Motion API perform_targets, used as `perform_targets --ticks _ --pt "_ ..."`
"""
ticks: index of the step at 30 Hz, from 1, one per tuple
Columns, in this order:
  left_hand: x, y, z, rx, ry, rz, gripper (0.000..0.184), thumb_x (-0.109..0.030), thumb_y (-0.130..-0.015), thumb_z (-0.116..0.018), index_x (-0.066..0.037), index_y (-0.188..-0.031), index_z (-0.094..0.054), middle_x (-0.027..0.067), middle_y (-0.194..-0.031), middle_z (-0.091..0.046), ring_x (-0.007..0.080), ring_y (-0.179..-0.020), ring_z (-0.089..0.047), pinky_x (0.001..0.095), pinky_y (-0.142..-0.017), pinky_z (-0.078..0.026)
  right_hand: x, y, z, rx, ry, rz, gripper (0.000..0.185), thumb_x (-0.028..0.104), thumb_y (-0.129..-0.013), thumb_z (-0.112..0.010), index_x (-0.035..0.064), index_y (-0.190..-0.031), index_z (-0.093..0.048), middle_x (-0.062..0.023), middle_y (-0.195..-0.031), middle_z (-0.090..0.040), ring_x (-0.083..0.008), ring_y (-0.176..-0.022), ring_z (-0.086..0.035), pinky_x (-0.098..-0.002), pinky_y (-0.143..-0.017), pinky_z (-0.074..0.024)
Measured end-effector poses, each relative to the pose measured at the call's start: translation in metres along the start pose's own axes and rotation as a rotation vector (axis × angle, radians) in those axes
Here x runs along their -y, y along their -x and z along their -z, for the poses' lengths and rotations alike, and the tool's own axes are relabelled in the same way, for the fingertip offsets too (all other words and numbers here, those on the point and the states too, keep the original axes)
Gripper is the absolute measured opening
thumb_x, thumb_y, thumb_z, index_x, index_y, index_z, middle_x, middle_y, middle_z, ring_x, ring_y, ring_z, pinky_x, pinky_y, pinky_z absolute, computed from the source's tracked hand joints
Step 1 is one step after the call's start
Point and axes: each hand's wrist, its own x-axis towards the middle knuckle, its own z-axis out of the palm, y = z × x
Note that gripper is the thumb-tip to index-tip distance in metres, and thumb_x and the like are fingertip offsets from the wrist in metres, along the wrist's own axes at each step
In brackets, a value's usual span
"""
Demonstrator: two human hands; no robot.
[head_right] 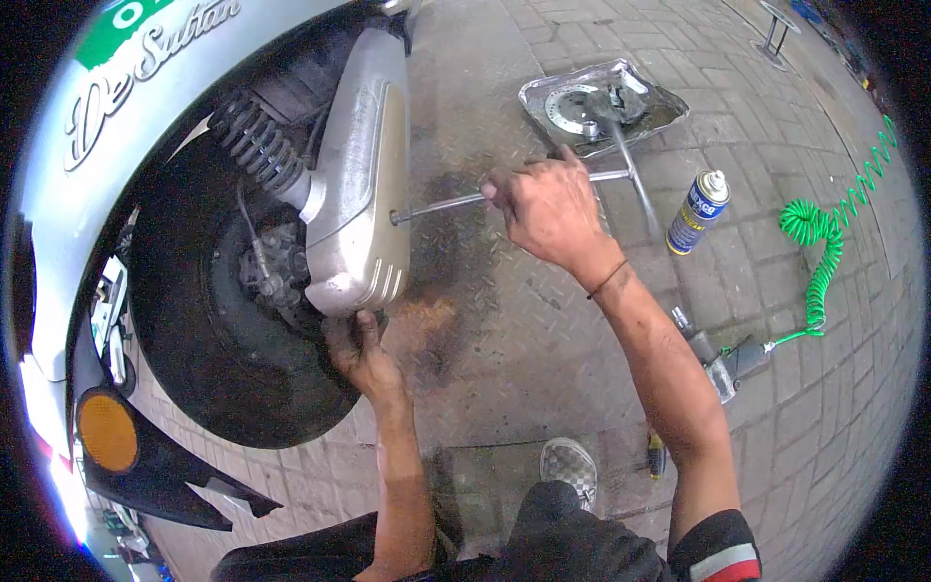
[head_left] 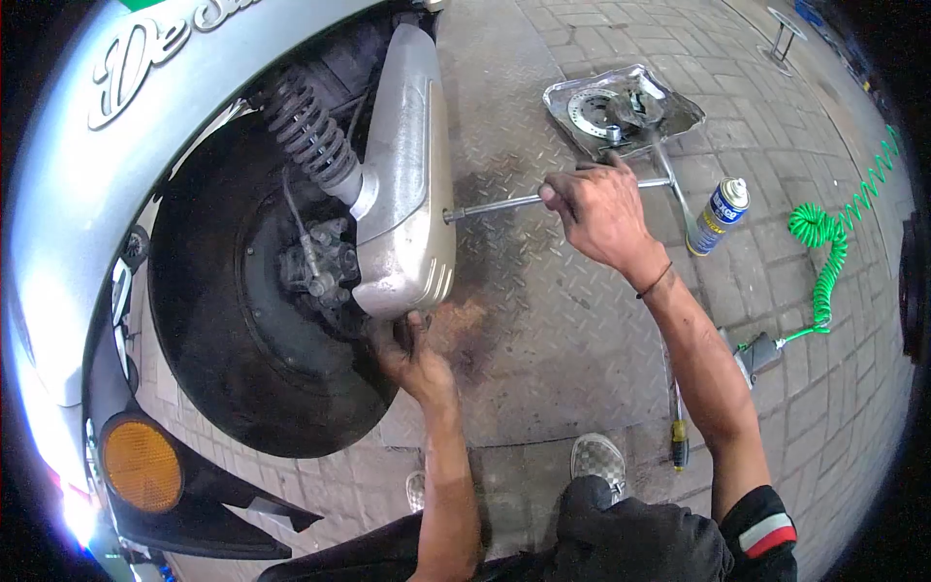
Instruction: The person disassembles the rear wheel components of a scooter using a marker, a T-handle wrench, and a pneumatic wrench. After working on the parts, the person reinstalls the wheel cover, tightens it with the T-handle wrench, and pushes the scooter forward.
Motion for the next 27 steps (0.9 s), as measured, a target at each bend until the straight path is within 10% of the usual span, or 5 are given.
perform_targets --ticks 7,13,16,22,27 --pt "-0.005 0.000 -0.002 -0.014 0.028 0.024 0.048 -0.027 -0.094 -0.069 0.006 -0.124 -0.053 0.0120 -0.119 -0.060 0.0237 -0.106 -0.058 0.0377 -0.094 -0.046 -0.012 0.006 -0.012 -0.133 -0.187 0.193 0.037 0.027 -0.082 -0.071 0.0136 -0.115 -0.064 -0.0133 -0.100 -0.068 -0.0343 -0.085 -0.067 -0.0452 -0.068 -0.0497" --pt "0.006 -0.001 0.001 0.076 0.089 0.172 0.052 -0.033 -0.094 -0.070 0.005 -0.125 -0.055 0.0111 -0.125 -0.058 0.0248 -0.109 -0.054 0.0398 -0.097 -0.044 -0.002 -0.017 -0.009 0.054 -0.009 0.008 0.024 0.023 -0.079 -0.071 0.0088 -0.097 -0.065 -0.0146 -0.078 -0.067 -0.0369 -0.081 -0.066 -0.0494 -0.069 -0.0500" --pt "0.002 -0.004 -0.007 -0.072 0.116 -0.115 0.053 -0.028 -0.094 -0.069 0.009 -0.125 -0.048 0.0167 -0.110 -0.060 0.0242 -0.089 -0.060 0.0381 -0.084 -0.051 0.013 -0.019 0.015 0.046 -0.162 -0.004 0.022 0.021 -0.077 -0.070 0.0077 -0.094 -0.064 -0.0166 -0.082 -0.067 -0.0398 -0.085 -0.065 -0.0505 -0.072 -0.0501" --pt "0.029 0.002 0.003 -0.058 0.000 0.095 0.062 -0.027 -0.094 -0.069 0.005 -0.140 -0.041 0.0209 -0.140 -0.049 0.0357 -0.122 -0.051 0.0462 -0.106 -0.039 0.014 -0.032 0.024 0.174 -0.222 0.133 0.019 0.018 -0.080 -0.066 0.0070 -0.096 -0.065 -0.0209 -0.092 -0.068 -0.0422 -0.089 -0.065 -0.0516 -0.077 -0.0505" --pt "0.052 0.005 -0.009 -0.129 0.057 0.067 0.060 -0.036 -0.092 -0.069 0.006 -0.131 -0.051 0.0215 -0.132 -0.055 0.0336 -0.118 -0.054 0.0464 -0.102 -0.042 0.015 -0.054 0.026 0.488 -0.106 -0.013 0.031 0.019 -0.085 -0.061 0.0107 -0.115 -0.068 -0.0223 -0.103 -0.069 -0.0407 -0.100 -0.065 -0.0478 -0.087 -0.0514"
